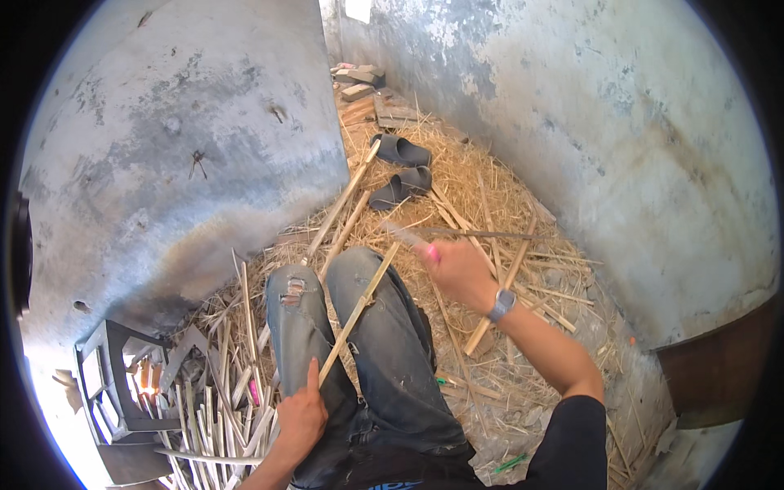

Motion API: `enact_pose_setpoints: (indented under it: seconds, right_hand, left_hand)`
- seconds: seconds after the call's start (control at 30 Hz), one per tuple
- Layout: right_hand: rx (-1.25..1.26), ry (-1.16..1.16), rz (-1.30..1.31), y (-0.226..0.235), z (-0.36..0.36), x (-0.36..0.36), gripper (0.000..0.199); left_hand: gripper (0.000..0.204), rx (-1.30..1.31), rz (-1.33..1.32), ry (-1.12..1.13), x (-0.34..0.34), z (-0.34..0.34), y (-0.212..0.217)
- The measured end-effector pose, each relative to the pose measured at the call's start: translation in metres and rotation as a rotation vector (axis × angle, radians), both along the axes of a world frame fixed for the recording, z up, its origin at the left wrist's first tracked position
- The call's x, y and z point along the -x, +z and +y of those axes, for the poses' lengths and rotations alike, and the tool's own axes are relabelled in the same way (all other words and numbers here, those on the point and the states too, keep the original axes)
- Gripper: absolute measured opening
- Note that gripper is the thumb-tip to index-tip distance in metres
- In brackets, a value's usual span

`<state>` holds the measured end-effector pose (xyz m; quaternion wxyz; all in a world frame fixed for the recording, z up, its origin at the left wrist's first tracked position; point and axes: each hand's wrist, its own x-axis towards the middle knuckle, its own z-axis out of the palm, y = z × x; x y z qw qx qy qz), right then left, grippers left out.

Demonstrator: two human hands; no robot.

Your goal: The person uses a knife to shave and smooth thin strips of wood while sitting on a floor covered in wood shavings.

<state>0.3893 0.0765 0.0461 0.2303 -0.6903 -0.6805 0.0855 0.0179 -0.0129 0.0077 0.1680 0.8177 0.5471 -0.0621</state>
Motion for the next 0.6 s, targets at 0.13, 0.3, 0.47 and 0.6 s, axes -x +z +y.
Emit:
enact_pose_setpoints:
  seconds: [0.13, 0.3, 0.47, 0.6]
  right_hand:
    - [0.134, 0.133, -0.062, -0.009, -0.031, 0.042, 0.057]
    - [0.085, -0.038, 0.045, 0.005, 0.0, -0.001, 0.062]
    - [0.149, 0.203, -0.064, -0.009, -0.037, 0.049, 0.06]
    - [0.004, -0.038, 0.045, -0.02, -0.001, -0.006, 0.058]
  left_hand:
    - [0.087, -0.013, 0.013, -0.007, 0.003, -0.001, -0.004]
    - [0.086, -0.01, 0.011, -0.024, -0.002, -0.001, 0.002]
    - [0.083, 0.013, -0.022, 0.022, -0.001, -0.002, 0.002]
    - [0.08, -0.021, -0.032, -0.022, 0.0, -0.002, 0.001]
